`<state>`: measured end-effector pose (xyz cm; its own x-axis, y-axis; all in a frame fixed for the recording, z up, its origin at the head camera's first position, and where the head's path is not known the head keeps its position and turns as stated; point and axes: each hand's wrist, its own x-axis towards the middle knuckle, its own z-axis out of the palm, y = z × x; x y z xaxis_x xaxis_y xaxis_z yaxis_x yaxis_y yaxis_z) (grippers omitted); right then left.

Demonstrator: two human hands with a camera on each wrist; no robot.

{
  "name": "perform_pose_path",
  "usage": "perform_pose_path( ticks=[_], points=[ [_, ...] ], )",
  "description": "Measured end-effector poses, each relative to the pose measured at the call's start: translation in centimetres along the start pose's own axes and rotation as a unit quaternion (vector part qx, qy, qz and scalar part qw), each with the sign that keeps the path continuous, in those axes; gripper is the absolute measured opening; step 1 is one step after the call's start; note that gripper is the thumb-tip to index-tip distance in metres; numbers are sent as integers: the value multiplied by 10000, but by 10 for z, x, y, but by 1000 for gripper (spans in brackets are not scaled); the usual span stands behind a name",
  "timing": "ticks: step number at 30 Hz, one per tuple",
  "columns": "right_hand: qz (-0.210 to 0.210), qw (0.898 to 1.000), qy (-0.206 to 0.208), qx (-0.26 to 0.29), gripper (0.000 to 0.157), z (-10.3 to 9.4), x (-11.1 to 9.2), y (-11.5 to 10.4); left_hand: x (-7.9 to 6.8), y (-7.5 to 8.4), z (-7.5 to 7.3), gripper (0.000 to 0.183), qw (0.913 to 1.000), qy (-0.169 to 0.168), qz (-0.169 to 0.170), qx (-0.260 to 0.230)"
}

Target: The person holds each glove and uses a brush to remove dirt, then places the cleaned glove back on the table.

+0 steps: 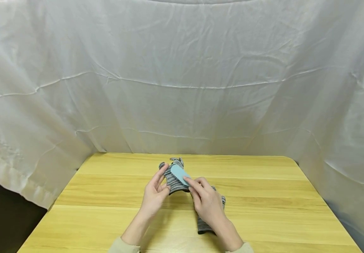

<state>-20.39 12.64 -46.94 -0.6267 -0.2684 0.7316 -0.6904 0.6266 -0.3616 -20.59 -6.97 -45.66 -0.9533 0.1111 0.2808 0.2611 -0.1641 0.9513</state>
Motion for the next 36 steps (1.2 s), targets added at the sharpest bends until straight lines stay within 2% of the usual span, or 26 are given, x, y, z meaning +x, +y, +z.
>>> perform_pose_path(
  ticks=[10, 27, 30, 36],
  points=[
    [-76, 9999, 87, -38, 48, 1, 0, 3, 0, 1, 1, 75, 9999, -30, -23, -166],
    [166, 9995, 182, -179, 42, -1, -1, 8, -1, 2, -1, 72, 9999, -22, -8, 135],
    [352, 9988, 256, -204, 42, -3, 0, 11, 0, 3, -2, 74, 9998, 36, -48, 196],
    [984, 9945, 331, -160, 40, -11, 0, 17, 3, 6, -8, 79, 9999, 79, -96, 120]
  ],
)
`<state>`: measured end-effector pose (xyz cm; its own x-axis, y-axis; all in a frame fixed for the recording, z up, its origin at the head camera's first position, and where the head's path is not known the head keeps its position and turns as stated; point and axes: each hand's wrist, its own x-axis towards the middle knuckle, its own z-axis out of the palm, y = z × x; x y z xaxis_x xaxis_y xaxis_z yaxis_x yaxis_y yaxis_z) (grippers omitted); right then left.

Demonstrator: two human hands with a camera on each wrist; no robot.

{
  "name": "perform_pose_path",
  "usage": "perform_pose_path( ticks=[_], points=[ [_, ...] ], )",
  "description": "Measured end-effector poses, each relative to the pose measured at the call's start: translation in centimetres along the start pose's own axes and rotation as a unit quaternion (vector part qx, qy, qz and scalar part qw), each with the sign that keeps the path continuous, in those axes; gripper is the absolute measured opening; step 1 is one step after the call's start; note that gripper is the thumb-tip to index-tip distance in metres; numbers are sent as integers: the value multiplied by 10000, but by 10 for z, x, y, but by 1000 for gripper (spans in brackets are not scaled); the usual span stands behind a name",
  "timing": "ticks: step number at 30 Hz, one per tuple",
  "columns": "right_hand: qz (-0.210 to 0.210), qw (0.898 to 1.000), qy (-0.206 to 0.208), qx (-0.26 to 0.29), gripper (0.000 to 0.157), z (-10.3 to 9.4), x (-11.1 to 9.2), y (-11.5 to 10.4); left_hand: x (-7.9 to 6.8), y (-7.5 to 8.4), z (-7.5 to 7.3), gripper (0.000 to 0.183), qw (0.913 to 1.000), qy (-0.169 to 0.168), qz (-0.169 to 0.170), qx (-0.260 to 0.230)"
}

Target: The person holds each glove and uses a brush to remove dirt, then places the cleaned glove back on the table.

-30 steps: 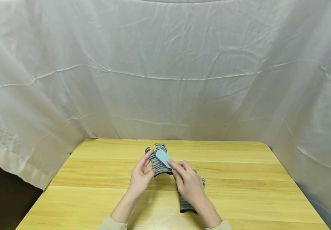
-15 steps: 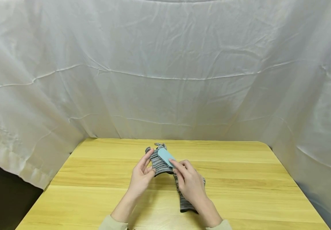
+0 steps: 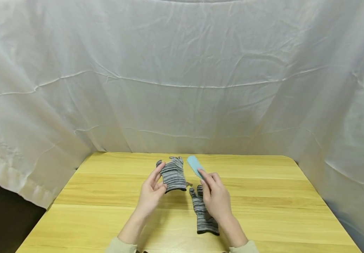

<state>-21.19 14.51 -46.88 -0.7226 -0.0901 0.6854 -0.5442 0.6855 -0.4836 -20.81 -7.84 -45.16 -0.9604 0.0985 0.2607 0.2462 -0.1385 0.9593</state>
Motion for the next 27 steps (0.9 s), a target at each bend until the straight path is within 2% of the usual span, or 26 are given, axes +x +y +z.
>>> perform_pose_path(
  ticks=[6, 10, 19, 27],
  points=[
    [87, 9998, -59, 148, 40, -4, 4, 1, 2, 5, -8, 76, 9995, -250, 170, 32],
    [151, 9995, -31, 270, 40, -10, 6, 1, 4, 6, -15, 77, 9989, -432, 168, -70],
    [213, 9996, 33, 178, 41, -29, 6, 12, 5, 7, -42, 76, 9989, -407, 118, 220],
    [352, 9992, 49, -165, 41, -49, 0, 27, 2, 11, -73, 77, 9972, -338, -128, 653]
  ],
)
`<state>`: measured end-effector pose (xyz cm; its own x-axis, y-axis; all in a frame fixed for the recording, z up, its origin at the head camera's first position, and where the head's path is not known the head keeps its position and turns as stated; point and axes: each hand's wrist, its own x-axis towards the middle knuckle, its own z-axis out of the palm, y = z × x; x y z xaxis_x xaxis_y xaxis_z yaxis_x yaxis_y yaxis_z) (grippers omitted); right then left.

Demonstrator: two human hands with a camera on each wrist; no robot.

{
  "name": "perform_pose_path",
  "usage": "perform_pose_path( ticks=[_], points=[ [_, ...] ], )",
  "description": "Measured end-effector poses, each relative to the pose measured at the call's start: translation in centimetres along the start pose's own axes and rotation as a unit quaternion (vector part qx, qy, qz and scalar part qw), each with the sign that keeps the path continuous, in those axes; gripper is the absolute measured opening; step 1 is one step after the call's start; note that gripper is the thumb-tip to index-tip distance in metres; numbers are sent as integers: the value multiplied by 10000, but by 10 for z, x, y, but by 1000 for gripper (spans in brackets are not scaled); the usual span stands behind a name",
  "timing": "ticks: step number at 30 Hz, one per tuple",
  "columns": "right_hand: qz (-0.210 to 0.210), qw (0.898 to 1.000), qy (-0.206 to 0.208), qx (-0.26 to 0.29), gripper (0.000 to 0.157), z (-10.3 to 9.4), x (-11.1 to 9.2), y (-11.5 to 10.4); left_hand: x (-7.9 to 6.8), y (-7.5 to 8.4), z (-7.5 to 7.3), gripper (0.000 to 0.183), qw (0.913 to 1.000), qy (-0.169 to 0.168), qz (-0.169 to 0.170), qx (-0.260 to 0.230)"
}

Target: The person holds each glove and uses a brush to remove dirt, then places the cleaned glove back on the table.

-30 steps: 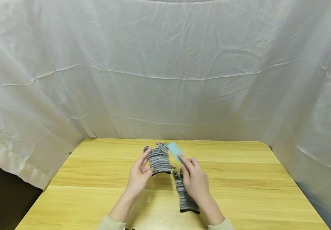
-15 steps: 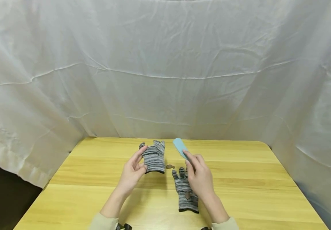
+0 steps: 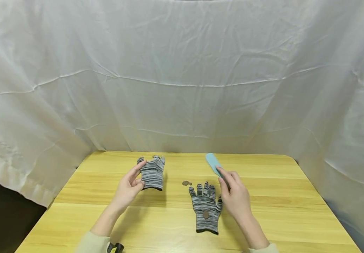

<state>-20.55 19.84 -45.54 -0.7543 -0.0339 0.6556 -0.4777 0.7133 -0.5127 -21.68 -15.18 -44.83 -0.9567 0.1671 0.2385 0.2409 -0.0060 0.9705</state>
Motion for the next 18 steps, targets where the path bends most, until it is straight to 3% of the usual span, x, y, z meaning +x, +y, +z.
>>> perform_pose_path(
  ticks=[18],
  points=[
    [520, 9965, -97, -653, 41, -35, -27, 28, -36, -18, -74, 76, 9959, -216, -533, 704]
  ],
)
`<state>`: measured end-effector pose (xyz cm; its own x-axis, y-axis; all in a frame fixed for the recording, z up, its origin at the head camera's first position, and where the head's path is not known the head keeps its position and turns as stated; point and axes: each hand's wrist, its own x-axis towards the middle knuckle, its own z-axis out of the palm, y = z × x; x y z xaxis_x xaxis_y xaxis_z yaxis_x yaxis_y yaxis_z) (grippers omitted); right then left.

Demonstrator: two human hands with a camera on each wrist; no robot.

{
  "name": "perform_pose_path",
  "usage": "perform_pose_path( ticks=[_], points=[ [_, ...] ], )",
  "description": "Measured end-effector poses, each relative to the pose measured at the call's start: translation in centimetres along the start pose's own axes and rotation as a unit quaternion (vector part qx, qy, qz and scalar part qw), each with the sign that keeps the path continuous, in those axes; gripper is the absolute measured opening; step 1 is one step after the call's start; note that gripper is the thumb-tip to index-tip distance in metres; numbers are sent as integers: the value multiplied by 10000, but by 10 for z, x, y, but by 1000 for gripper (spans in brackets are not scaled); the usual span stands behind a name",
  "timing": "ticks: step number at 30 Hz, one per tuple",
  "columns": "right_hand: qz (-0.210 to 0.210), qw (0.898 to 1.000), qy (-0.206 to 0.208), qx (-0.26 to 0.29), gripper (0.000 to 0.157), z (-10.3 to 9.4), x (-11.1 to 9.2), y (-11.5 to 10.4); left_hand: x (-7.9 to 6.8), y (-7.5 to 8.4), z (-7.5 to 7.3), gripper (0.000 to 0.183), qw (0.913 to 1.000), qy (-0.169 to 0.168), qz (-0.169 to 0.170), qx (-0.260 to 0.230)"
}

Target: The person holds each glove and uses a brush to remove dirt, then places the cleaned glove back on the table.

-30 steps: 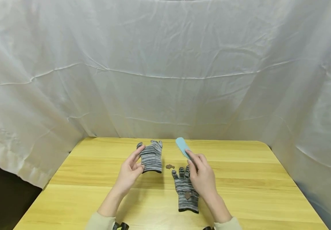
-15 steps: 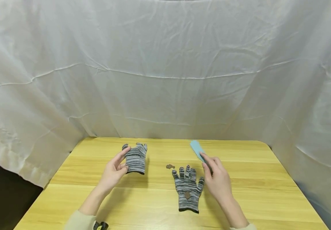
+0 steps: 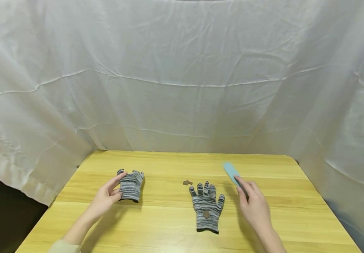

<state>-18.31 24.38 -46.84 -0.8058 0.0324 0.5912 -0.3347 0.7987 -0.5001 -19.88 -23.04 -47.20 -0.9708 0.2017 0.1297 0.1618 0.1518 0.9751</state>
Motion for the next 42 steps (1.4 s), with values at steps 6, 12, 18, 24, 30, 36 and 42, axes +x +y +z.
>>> perform_pose_path(
  ticks=[6, 12, 18, 24, 30, 36, 42],
  points=[
    [161, 9995, -140, -231, 39, -7, -3, 8, -8, -5, -21, 74, 9990, 10, -323, 297],
    [234, 9989, -209, -342, 38, -13, -5, 15, -18, -13, -39, 68, 9981, -65, -427, 432],
    [289, 9984, -260, -409, 38, -17, -5, 19, -29, -17, -52, 66, 9959, -175, -661, 587],
    [305, 9978, -251, -529, 37, -21, -5, 20, -38, -17, -59, 67, 9897, -191, -1105, 894],
    [280, 9984, -179, -450, 38, -23, -7, 22, -44, -18, -60, 70, 9763, -268, -1381, 1642],
    [286, 9985, -151, -442, 38, -26, -9, 24, -43, -21, -58, 71, 9611, -359, -1341, 2388],
    [306, 9984, -134, -467, 38, -29, -11, 24, -44, -24, -55, 69, 9415, -315, -1346, 3073]
  ],
)
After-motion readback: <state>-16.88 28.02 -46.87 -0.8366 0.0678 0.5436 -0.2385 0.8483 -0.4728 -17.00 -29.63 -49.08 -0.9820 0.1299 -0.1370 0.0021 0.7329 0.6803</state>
